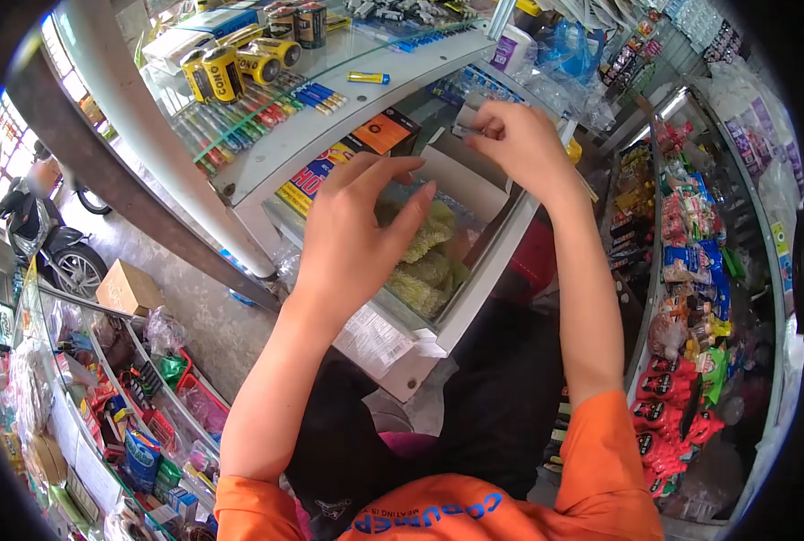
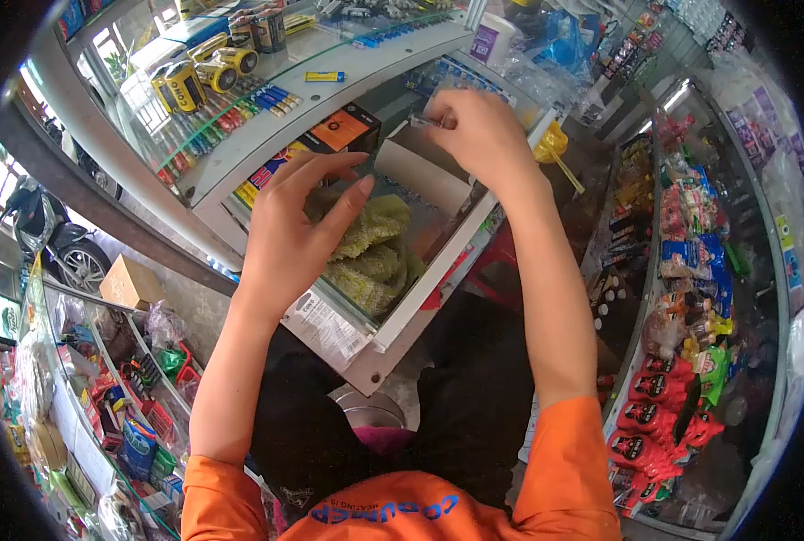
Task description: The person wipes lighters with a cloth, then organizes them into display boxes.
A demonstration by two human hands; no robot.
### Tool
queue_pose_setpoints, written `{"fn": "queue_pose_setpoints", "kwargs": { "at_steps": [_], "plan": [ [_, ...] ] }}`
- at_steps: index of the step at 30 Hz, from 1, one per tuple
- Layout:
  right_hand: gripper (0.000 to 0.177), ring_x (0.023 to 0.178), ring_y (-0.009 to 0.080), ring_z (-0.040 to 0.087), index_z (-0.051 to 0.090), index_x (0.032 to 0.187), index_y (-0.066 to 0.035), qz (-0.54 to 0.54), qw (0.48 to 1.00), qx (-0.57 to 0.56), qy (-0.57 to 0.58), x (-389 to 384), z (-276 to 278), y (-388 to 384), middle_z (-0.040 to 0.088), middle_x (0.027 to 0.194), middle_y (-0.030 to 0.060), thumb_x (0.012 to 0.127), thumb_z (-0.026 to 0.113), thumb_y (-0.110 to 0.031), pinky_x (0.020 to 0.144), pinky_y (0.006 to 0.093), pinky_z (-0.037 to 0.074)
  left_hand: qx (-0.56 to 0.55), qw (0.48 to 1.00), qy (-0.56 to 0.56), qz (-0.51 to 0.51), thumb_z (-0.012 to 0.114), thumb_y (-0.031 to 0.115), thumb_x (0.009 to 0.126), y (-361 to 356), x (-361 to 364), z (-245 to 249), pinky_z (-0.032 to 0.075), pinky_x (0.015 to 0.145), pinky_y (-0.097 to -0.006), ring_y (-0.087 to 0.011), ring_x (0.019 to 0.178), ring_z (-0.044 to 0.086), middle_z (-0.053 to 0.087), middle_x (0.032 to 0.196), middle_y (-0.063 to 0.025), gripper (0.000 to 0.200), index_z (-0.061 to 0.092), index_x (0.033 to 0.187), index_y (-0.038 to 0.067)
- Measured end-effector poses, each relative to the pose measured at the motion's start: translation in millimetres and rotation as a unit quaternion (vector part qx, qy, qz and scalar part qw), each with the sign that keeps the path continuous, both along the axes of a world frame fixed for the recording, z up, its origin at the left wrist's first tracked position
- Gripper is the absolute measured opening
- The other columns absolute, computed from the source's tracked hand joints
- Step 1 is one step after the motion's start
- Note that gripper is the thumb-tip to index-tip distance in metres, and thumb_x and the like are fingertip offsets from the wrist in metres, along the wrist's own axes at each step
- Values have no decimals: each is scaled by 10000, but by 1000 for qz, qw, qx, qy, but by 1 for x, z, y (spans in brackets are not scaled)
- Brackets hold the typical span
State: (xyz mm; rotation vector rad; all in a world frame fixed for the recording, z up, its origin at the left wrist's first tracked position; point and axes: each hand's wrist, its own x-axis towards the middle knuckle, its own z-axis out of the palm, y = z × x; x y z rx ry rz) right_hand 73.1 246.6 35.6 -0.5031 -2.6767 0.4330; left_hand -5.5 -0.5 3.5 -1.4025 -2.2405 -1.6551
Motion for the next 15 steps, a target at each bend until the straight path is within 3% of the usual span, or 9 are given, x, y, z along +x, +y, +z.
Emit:
{"fn": "queue_pose_setpoints", "kwargs": {
  "at_steps": [6,9,13,15],
  "plan": [
    [194,971,413,728,728,948,-20,53,976,186,-100,-31,-13,17,745,953,208,805,835,-97,835,508,579,6,1000,28,-6,764,203,970,-1,-7,-5,533,929,-402,-327,1021,701,740,1083,-151,310,752,1210,8],
    [245,973,429,722,690,976,-5,95,979,131,-124,-42,-11,18,737,949,208,793,836,-78,828,516,579,4,1000,27,-13,758,194,970,-2,-8,-4,533,925,-406,-331,1010,700,741,1061,-153,297,753,1200,6],
    [293,975,441,715,663,1036,-20,121,979,138,-84,-50,-25,25,733,957,208,798,827,-71,823,524,578,15,999,31,-17,754,181,967,-4,-10,-7,531,919,-411,-333,994,697,741,1036,-150,284,754,1188,3],
    [340,984,441,712,663,1114,-50,74,982,162,-65,-48,-29,22,736,988,196,808,812,-58,829,529,575,18,999,28,-16,754,179,967,-5,-11,-7,534,909,-409,-329,987,698,740,1026,-148,279,755,1185,5]
  ]
}}
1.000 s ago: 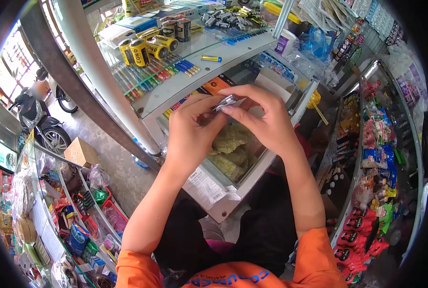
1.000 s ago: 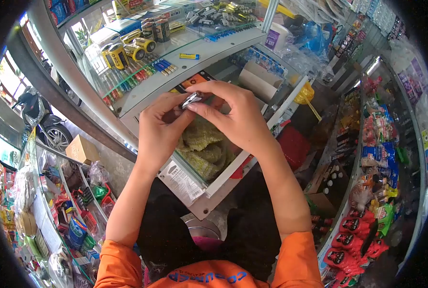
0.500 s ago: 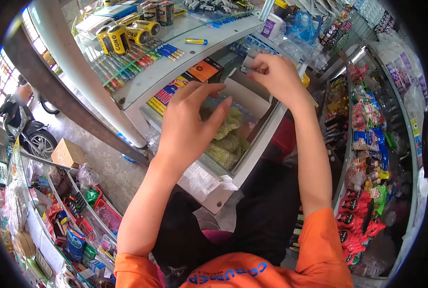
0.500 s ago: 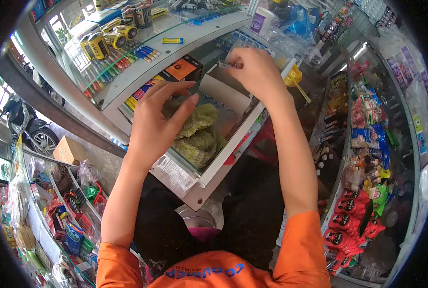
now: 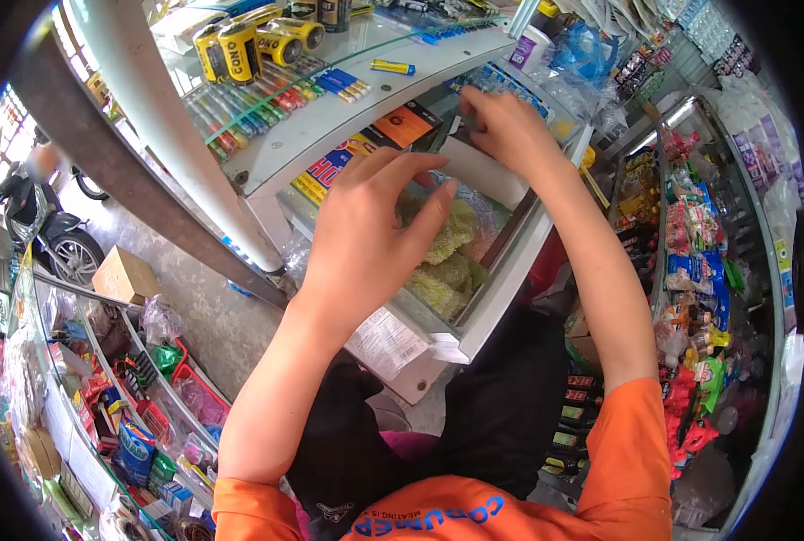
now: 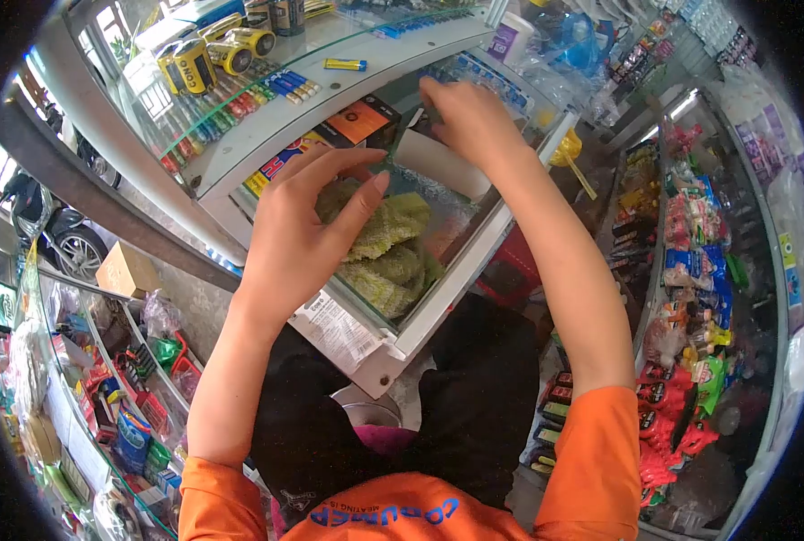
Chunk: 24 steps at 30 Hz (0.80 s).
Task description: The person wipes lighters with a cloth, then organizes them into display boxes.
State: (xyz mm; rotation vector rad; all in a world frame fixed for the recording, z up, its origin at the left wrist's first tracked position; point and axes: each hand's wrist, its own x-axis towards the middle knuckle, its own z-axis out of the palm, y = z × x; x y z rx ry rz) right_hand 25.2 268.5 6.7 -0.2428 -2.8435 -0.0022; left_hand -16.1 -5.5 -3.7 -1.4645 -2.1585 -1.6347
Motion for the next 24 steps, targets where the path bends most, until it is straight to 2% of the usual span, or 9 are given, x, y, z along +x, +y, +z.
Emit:
{"fn": "queue_pose_setpoints", "kwargs": {
  "at_steps": [3,6,12,15,19,22,24],
  "plan": [
    [382,1004,427,715,678,1166,-73,3,999,8,38,2,-6,0,740,1016,176,808,811,-60,847,526,578,4,1000,3,-1,754,177,966,-1,-1,0,538,887,-402,-321,971,700,739,1008,-143,272,757,1181,10],
    [432,1025,408,720,686,1210,-88,-10,999,38,6,1,-6,2,747,1053,158,798,812,-56,866,521,584,9,1000,16,-4,754,177,966,1,-2,-3,543,862,-395,-314,949,704,738,997,-140,268,759,1179,14],
    [406,1044,390,723,717,1169,-102,27,999,43,-10,-4,-5,5,748,1107,141,777,816,-60,888,515,589,8,1000,19,-4,754,185,968,4,0,-4,546,835,-398,-313,913,706,736,988,-140,266,760,1173,16],
    [412,1040,391,724,728,1177,-116,17,998,49,-39,-9,-1,4,752,1080,141,779,818,-67,885,514,591,4,1000,18,-5,751,184,970,3,2,0,545,827,-403,-316,911,706,735,981,-139,261,760,1169,17],
    [416,1026,389,728,734,1185,-132,57,996,74,2,-5,0,7,760,1032,138,781,823,-80,872,513,592,2,1000,20,-8,744,185,973,4,0,0,542,820,-411,-322,919,699,735,970,-136,253,759,1163,19],
    [366,995,376,736,736,1171,-130,4,997,57,-41,-1,32,1,765,993,133,815,816,-137,863,502,589,27,999,43,-9,741,190,974,5,-3,-5,539,829,-416,-324,925,694,736,966,-134,254,758,1162,20],
    [320,963,361,741,738,1175,-130,-60,998,-23,-17,-4,61,-1,768,999,129,870,791,-214,863,494,584,24,999,35,-8,742,191,973,5,-1,-3,539,836,-417,-324,929,693,736,965,-133,255,758,1163,22]
  ]
}}
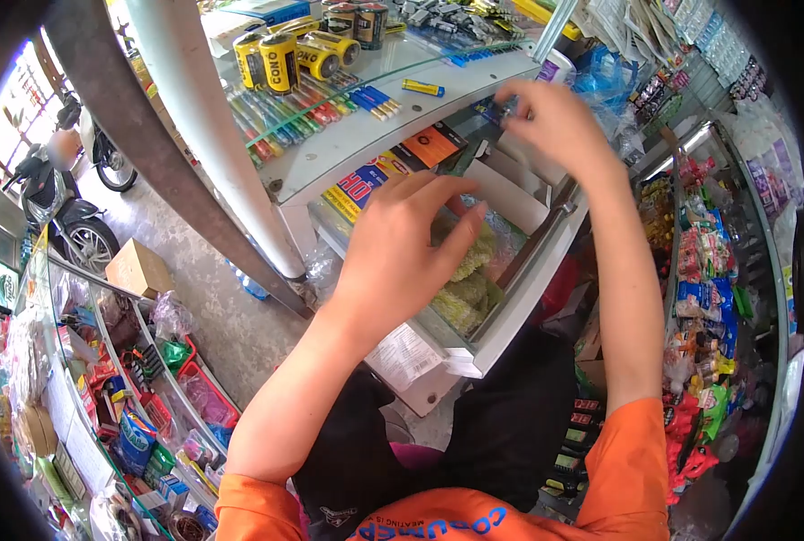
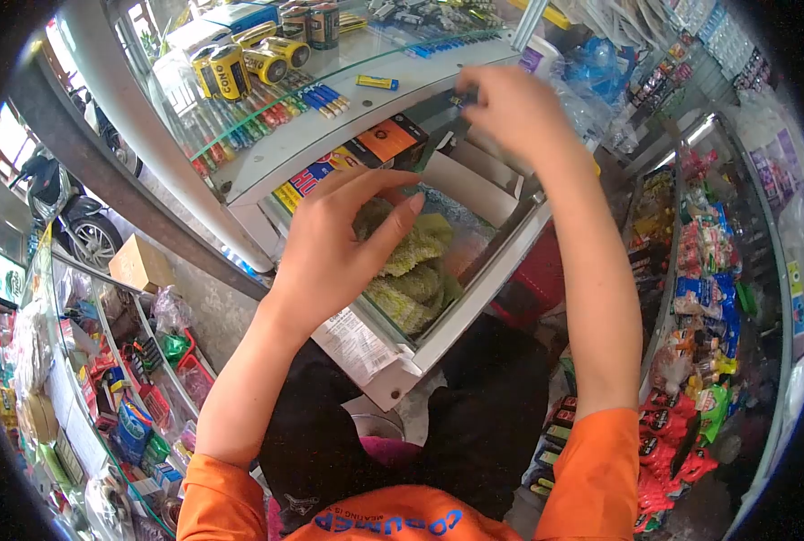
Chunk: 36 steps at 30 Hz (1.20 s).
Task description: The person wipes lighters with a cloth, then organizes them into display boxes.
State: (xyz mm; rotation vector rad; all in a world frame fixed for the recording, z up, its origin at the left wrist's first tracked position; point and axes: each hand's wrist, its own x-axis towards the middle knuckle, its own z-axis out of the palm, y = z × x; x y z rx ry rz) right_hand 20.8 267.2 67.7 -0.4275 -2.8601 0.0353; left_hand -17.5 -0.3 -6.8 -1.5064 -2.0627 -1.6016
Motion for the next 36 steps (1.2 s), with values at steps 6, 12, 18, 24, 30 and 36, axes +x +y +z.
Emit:
{"fn": "queue_pose_setpoints", "kwargs": {
  "at_steps": [6,12,18,24,30,36],
  "plan": [
    [368,1050,318,719,710,1338,-139,139,966,60,211,-72,13,56,759,1135,140,1002,692,-288,892,402,555,-3,1000,-2,-6,745,184,968,-1,1,3,535,854,-420,-324,940,690,734,962,-133,256,758,1163,20],
    [385,1238,334,677,722,1327,-132,103,966,172,164,-132,-8,46,733,1302,138,998,674,-327,1036,476,516,-8,1000,-10,-9,741,173,968,-2,2,7,532,859,-418,-324,938,692,733,961,-139,246,758,1153,13],
    [334,1123,339,727,752,1238,-127,92,978,66,175,-136,-4,31,785,1157,128,973,714,-326,1034,502,508,8,1000,-26,-14,737,179,976,-5,-1,6,534,850,-414,-317,930,698,733,962,-145,241,759,1147,11],
    [277,1015,358,752,765,1100,-68,116,969,-30,217,-131,-2,31,796,1066,150,927,744,-284,899,476,585,30,997,-65,-14,723,164,973,-6,1,9,542,839,-420,-333,906,701,730,933,-146,221,753,1126,8],
    [305,969,323,779,775,1152,-57,143,958,-72,236,-63,12,-19,795,1025,184,908,766,-239,876,407,594,95,994,-40,46,733,123,950,-6,-6,8,550,889,-423,-373,992,688,702,1069,-181,385,676,1315,12],
    [207,968,227,791,754,1136,-19,215,903,-318,193,43,-6,-99,798,982,130,960,765,-127,861,338,593,120,989,9,86,768,116,925,-4,-6,4,551,936,-437,-402,1073,678,678,1204,-208,527,632,1427,29]
  ]
}}
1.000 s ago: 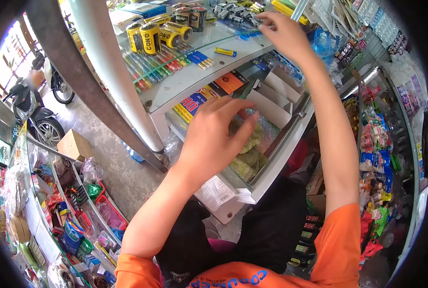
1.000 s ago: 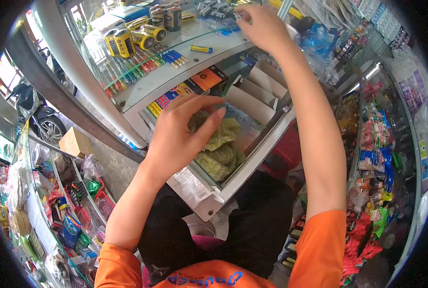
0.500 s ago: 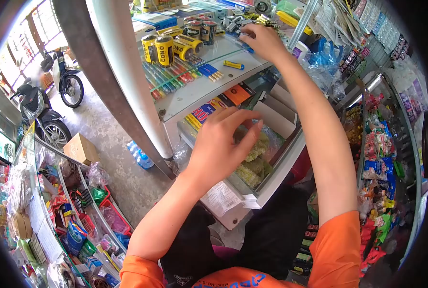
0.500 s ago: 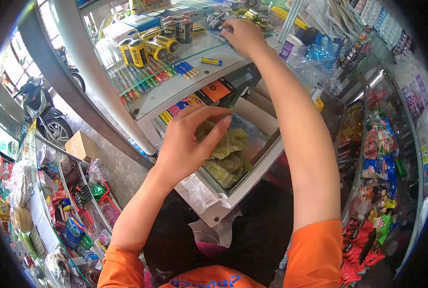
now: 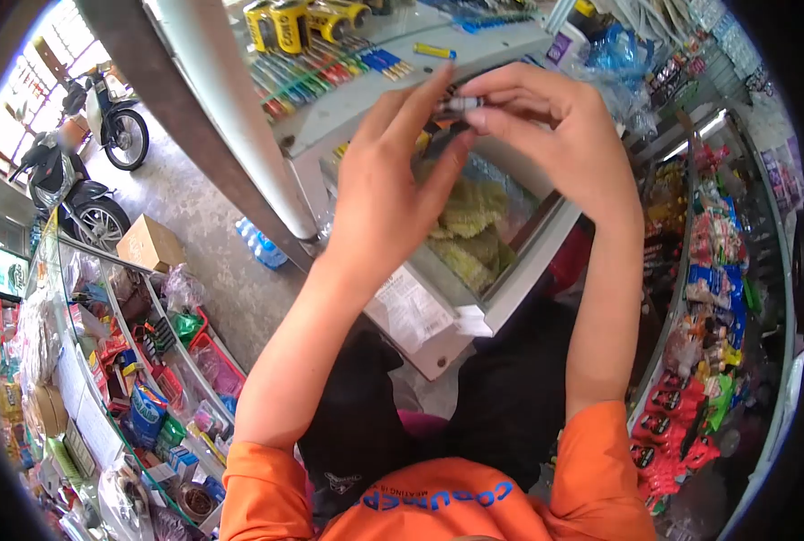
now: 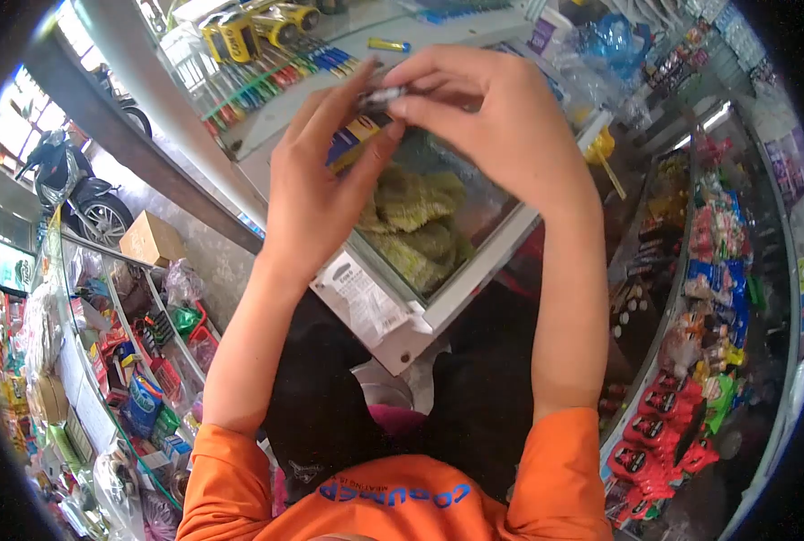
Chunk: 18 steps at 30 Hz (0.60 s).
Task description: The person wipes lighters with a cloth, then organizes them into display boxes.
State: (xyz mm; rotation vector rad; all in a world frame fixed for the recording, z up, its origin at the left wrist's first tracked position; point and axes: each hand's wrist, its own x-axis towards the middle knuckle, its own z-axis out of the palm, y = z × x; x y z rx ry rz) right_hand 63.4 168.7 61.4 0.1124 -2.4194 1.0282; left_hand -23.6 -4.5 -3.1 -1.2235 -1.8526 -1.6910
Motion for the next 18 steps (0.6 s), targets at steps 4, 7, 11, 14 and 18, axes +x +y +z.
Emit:
{"fn": "queue_pose_setpoints", "kwargs": {
  "at_steps": [4,7,11,14,18],
  "plan": [
    [219,974,236,795,724,1151,-25,-10,1000,3,-1,15,-14,-2,801,991,124,949,779,-88,866,340,595,-84,996,26,-34,793,123,950,-2,-2,-8,587,853,-362,-246,892,754,776,1057,-161,380,737,1314,26],
    [311,994,187,757,692,1216,-36,-28,1000,3,12,17,-21,1,777,1034,94,951,804,-154,897,313,573,-92,996,2,-15,780,151,946,-1,-4,-6,564,683,-378,-285,705,727,784,895,-165,317,733,1215,-9],
    [388,1032,216,744,709,1202,-36,-50,998,45,17,22,-28,-7,766,1069,106,925,834,-278,922,341,564,29,990,-135,-35,727,245,1041,3,-12,-6,544,700,-285,-92,765,692,803,928,-105,331,676,1188,-47],
    [480,1023,346,743,753,1127,-35,-17,985,173,15,15,-54,-10,770,1114,162,882,850,-437,910,405,571,89,974,-177,-112,655,156,1090,3,-16,-8,569,890,-285,-157,1015,741,794,1111,-169,337,567,1317,-76],
    [279,1024,162,712,708,1182,-41,91,986,-105,-94,13,-59,9,730,1132,23,966,790,-196,955,323,541,58,974,-195,-102,607,215,1120,2,-14,-5,571,922,-303,-172,1028,740,789,1142,-184,355,539,1317,-71]
  ]
}}
